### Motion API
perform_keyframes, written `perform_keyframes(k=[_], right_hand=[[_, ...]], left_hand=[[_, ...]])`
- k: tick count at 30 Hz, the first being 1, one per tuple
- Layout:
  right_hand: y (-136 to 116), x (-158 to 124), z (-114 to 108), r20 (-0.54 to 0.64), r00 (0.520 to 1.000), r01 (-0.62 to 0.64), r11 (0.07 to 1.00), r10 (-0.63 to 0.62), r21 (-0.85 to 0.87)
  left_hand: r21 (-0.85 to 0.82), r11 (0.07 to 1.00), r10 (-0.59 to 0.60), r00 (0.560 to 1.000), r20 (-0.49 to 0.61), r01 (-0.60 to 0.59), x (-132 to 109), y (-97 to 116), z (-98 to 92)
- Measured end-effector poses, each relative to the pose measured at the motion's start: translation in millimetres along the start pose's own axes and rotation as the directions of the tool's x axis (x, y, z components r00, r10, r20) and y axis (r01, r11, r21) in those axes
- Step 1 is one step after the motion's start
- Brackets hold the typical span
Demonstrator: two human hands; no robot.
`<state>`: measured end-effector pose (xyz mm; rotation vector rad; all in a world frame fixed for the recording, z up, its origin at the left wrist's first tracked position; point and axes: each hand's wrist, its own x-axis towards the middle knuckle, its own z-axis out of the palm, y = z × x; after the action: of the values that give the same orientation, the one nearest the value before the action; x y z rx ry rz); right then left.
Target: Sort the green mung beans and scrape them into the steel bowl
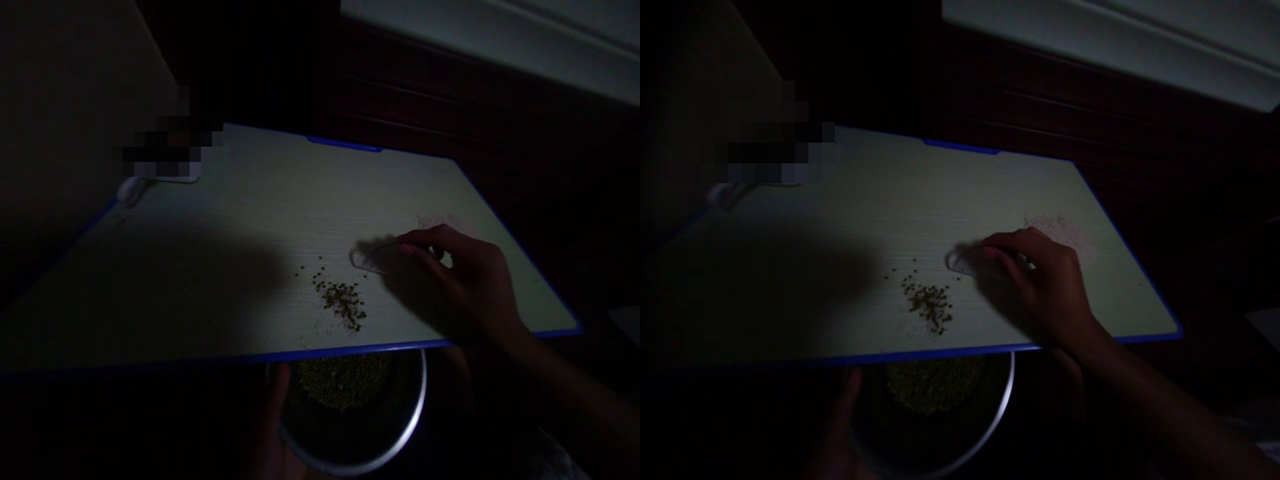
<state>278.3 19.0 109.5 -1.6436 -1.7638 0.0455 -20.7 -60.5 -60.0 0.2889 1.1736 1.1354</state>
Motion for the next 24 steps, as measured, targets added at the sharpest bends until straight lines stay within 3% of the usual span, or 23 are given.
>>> perform_keyframes(k=[3,8,10,13,16,19,24], right_hand=[[-2.3,2.0,6.3,0.052,0.998,0.031,0.998,-0.034,0.058],[-1.0,-14.3,-3.1,0.126,0.991,0.035,0.991,-0.052,0.133],[-1.7,-22.1,-10.7,0.159,0.986,0.032,0.988,-0.057,0.152],[-5.3,-32.0,-20.2,0.154,0.988,-0.011,0.987,-0.014,0.158],[-9.3,-41.1,-25.3,0.105,0.993,-0.073,0.988,0.059,0.133],[-11.3,-49.2,-25.0,0.121,0.991,-0.064,0.99,0.049,0.123],[-12.3,-54.9,-17.4,0.185,0.983,-0.021,0.975,-0.021,0.219]], left_hand=[[0.008,0.998,0.061,0.991,0.12,-0.063,-0.5,7.9,7.8],[-0.097,0.995,0.041,0.909,0.414,0.0,-6.5,33.8,62.3],[-0.128,0.991,0.034,0.875,0.484,0.032,-10.1,41.1,77.5],[-0.155,0.985,0.018,0.85,0.526,0.075,-15.4,46.2,85.5],[-0.172,0.979,-0.01,0.864,0.503,0.111,-17.0,46.7,84.3],[-0.183,0.971,-0.063,0.907,0.416,0.152,-13.5,41.6,76.9],[-0.198,0.948,-0.234,0.967,0.097,0.249,-7.2,15.6,41.0]])
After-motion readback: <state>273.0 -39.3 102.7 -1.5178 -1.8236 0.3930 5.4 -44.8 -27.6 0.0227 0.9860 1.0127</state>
